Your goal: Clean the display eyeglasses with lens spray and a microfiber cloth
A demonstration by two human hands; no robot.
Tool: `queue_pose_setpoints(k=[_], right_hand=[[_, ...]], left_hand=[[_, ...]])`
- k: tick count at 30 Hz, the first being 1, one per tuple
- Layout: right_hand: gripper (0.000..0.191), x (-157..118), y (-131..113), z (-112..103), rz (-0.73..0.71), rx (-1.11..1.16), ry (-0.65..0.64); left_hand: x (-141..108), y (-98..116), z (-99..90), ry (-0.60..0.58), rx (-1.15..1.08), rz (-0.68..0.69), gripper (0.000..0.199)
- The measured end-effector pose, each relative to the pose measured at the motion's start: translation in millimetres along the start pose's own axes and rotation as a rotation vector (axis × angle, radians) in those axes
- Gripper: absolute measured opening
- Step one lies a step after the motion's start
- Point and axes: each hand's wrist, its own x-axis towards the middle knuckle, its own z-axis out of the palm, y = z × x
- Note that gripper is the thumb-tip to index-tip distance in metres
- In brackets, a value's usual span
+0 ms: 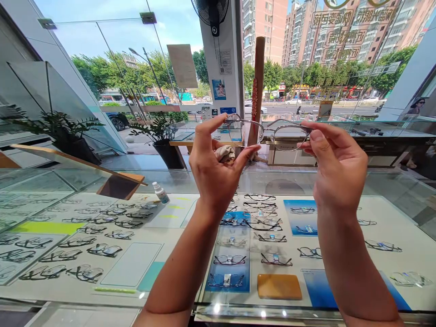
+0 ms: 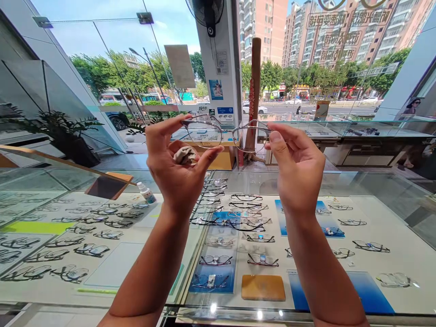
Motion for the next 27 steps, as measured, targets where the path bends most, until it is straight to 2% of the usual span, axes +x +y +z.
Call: queue_pose_setpoints(k=[3, 11, 20, 23, 27], right_hand=[[0.031, 2, -1, -1, 0.075, 0.095, -0.010], [0.032, 5, -2, -5, 0.136, 0.145, -0.063], [0.039, 9, 7, -11, 0.123, 0.106, -0.154], [0.037, 9, 4, -11, 0.132, 0.118, -0.149], [0.034, 8, -1, -10, 0.163, 0.155, -0.115]], left_hand=[[0, 4, 1.4, 0.007, -0.001, 0.016, 0.064], [-2, 8, 1.1, 0.014, 0.009, 0.016, 0.064], [-1, 8, 0.7, -0.028, -0.062, -0.035, 0.065], [0, 10, 0.1, -0.030, -0.133, -0.013, 0.060], [-1, 12, -0.2, -0.041, -0.080, -0.063, 0.064]])
